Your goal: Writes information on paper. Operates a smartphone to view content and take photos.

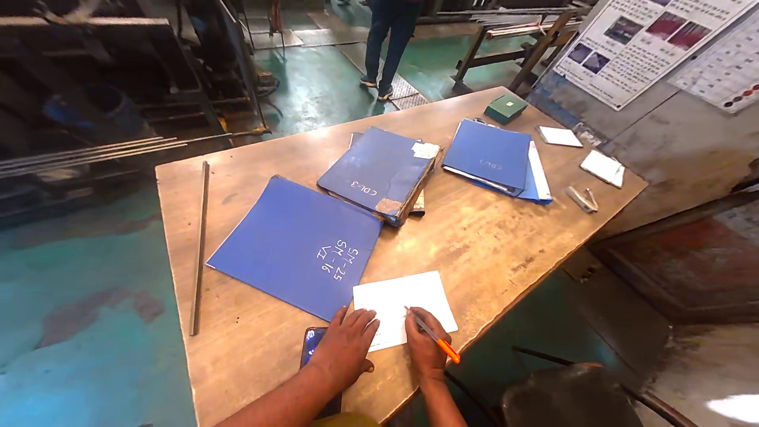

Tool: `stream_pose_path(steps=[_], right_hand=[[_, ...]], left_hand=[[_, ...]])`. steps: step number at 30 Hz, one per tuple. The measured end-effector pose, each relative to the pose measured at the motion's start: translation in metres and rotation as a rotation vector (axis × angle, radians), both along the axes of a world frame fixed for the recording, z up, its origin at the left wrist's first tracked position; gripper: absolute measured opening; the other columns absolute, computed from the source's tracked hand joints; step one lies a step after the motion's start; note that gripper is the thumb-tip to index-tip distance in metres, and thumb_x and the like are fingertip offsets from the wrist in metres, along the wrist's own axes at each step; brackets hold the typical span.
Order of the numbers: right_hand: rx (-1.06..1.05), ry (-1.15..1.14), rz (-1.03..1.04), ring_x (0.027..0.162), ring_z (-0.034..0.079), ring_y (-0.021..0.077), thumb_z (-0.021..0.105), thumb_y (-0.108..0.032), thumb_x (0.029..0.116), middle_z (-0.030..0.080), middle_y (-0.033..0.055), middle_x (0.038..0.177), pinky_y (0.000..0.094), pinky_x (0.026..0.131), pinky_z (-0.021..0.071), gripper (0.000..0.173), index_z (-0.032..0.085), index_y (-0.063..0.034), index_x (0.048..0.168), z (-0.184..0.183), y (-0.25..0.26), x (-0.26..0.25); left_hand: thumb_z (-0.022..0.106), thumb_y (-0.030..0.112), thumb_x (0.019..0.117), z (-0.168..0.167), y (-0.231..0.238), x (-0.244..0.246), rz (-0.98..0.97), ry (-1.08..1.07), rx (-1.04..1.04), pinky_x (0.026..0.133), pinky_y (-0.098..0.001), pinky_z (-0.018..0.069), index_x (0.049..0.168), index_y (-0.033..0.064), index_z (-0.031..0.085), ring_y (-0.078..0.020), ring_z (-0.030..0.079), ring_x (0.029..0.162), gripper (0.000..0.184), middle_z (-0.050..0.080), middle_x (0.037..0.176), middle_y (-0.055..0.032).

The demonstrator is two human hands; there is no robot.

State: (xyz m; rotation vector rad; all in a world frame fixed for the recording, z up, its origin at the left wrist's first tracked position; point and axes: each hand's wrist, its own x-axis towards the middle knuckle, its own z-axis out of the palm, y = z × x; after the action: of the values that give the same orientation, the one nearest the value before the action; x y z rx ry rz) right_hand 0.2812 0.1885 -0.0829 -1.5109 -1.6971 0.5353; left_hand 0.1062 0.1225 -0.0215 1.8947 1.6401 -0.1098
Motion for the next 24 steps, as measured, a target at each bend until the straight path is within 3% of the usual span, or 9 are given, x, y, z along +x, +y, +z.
stream_pose_path(steps=[7, 24], right_hand=[[-0.027, -0.027, -0.073, 0.078, 0.073, 0.0178, 0.071, -0.014, 0.0870, 0.076, 0.0088, 0.085, 0.0371, 0.073, 0.0593, 0.014, 0.077, -0.0030, 0.093, 0.0032, -0.0022, 0.0014], [-0.052, 0.006, -0.133, 0.071, 0.071, 0.0171, 0.070, -0.013, 0.0882, 0.074, 0.0089, 0.083, 0.0359, 0.066, 0.0598, 0.013, 0.076, -0.0023, 0.093, 0.0022, -0.0017, 0.0008]], left_hand=[[0.075, 0.038, 0.0916, 0.0006, 0.0002, 0.0016, 0.013, -0.007, -0.009, 0.124, -0.0609, 0.0173, 0.154, 0.0107, 0.042, -0.0295, 0.029, 0.154, 0.076, 0.034, 0.165, -0.0082], [0.074, 0.041, 0.0912, 0.0005, 0.0013, 0.0013, -0.003, 0.012, -0.009, 0.124, -0.0600, 0.0181, 0.154, 0.0118, 0.043, -0.0288, 0.030, 0.153, 0.076, 0.035, 0.165, -0.0081]])
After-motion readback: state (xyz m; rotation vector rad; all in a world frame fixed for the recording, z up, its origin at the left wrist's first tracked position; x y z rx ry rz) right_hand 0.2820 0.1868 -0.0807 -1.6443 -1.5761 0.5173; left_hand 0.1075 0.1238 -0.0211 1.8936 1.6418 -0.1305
